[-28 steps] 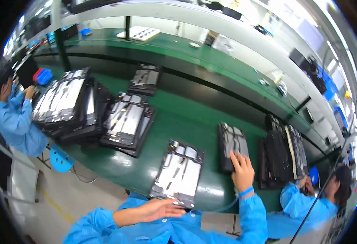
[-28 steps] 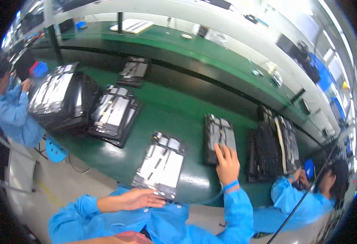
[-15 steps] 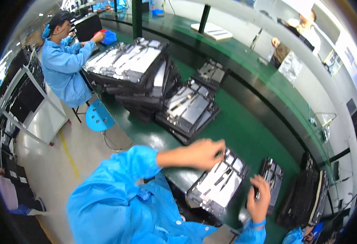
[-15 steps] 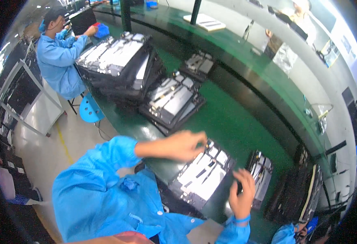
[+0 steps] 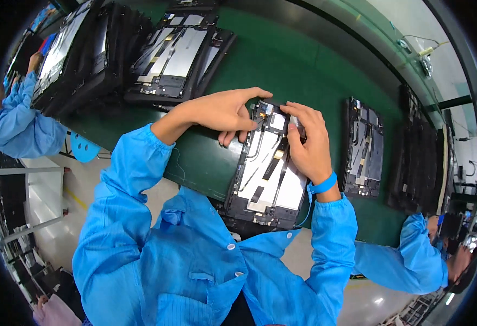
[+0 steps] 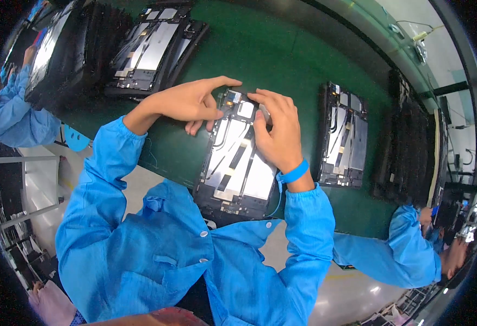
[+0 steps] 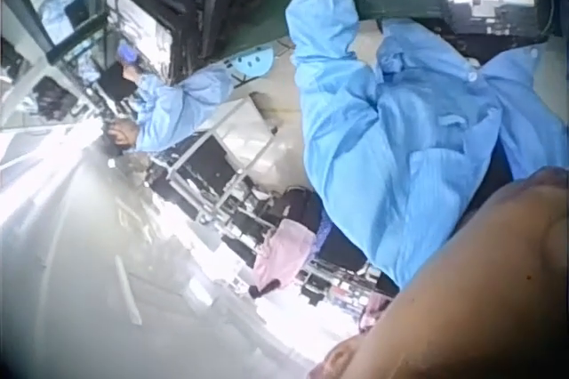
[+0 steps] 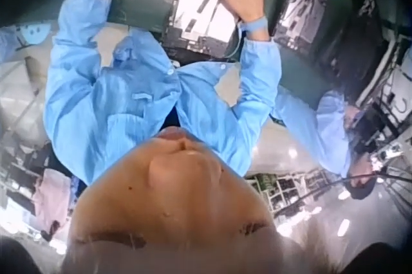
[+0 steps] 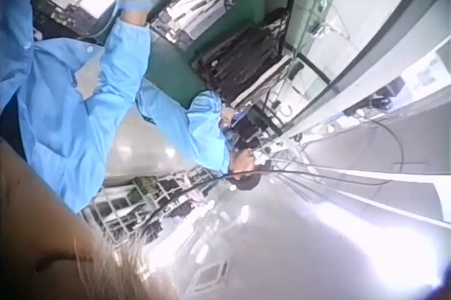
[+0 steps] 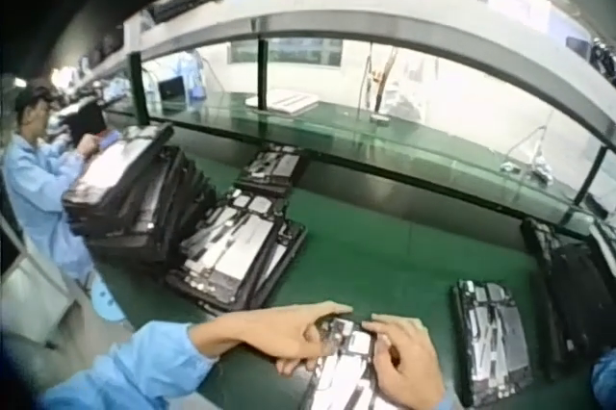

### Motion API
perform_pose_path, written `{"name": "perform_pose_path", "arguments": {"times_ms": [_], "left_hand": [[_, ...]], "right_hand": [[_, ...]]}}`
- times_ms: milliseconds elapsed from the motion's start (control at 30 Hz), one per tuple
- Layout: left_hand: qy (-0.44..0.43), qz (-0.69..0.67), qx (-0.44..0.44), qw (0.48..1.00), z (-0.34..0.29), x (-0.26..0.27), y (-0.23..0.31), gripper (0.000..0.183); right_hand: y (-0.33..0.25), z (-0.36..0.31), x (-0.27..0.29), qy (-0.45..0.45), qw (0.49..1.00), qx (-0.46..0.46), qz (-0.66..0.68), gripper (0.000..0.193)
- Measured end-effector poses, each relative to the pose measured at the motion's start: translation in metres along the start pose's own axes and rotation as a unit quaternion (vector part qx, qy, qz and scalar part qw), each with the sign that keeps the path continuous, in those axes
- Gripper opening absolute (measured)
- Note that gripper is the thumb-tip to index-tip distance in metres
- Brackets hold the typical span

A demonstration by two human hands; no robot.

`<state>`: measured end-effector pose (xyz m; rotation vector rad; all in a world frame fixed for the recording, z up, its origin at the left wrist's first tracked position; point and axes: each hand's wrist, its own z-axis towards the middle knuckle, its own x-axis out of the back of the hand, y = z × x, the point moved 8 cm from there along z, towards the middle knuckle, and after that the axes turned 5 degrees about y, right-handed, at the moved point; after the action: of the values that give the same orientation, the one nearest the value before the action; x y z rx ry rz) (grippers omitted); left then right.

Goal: The person assembles tablet devices along a conveyor line by connecting internal ribbon cables and applying adhesive strips inside the chassis by hand, then placing the devices back onto the conveyor belt.

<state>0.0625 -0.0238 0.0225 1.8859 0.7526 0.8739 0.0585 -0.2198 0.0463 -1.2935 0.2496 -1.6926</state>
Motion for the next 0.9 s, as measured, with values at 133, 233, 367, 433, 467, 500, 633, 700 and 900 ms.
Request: {"name": "perform_pose_path", "arguments": {"times_ms": [133, 233, 367, 433, 467, 500, 633, 700, 900], "left_hand": [[-0.027, -0.037, 0.0, 0.999, -0.002, -0.007, -0.002, 0.087], [-0.045, -0.057, 0.009, 0.997, -0.004, -0.007, -0.002, 0.09], [-0.073, -0.067, 0.005, 0.995, -0.004, -0.006, 0.001, 0.091], [-0.08, -0.071, 0.005, 0.994, -0.002, -0.008, 0.0, 0.091], [-0.076, -0.076, 0.007, 0.994, -0.001, -0.009, -0.001, 0.095], [-0.071, -0.082, 0.009, 0.994, -0.001, -0.009, -0.002, 0.1], [-0.072, -0.074, 0.034, 0.994, -0.004, -0.007, -0.002, 0.101], [-0.08, -0.075, 0.029, 0.993, -0.004, -0.008, -0.003, 0.103], [-0.087, -0.072, 0.031, 0.993, -0.003, -0.009, -0.005, 0.101]], "right_hand": [[-0.01, 0.007, -0.001, -0.026, 0.997, 0.053, -0.053, 0.029], [-0.01, 0.013, -0.005, -0.03, 0.997, 0.066, -0.041, 0.02], [-0.013, 0.015, -0.009, -0.046, 0.995, 0.068, -0.055, 0.014], [-0.018, 0.015, -0.011, -0.038, 0.994, 0.071, -0.072, 0.012], [-0.019, 0.015, -0.011, -0.027, 0.993, 0.075, -0.091, 0.011], [-0.016, 0.015, -0.013, -0.019, 0.992, 0.074, -0.096, 0.012], [-0.015, 0.017, -0.014, -0.014, 0.992, 0.068, -0.101, 0.012], [-0.018, 0.017, -0.013, -0.012, 0.99, 0.082, -0.11, 0.012], [-0.019, 0.017, -0.013, -0.014, 0.989, 0.08, -0.122, 0.012]]}}
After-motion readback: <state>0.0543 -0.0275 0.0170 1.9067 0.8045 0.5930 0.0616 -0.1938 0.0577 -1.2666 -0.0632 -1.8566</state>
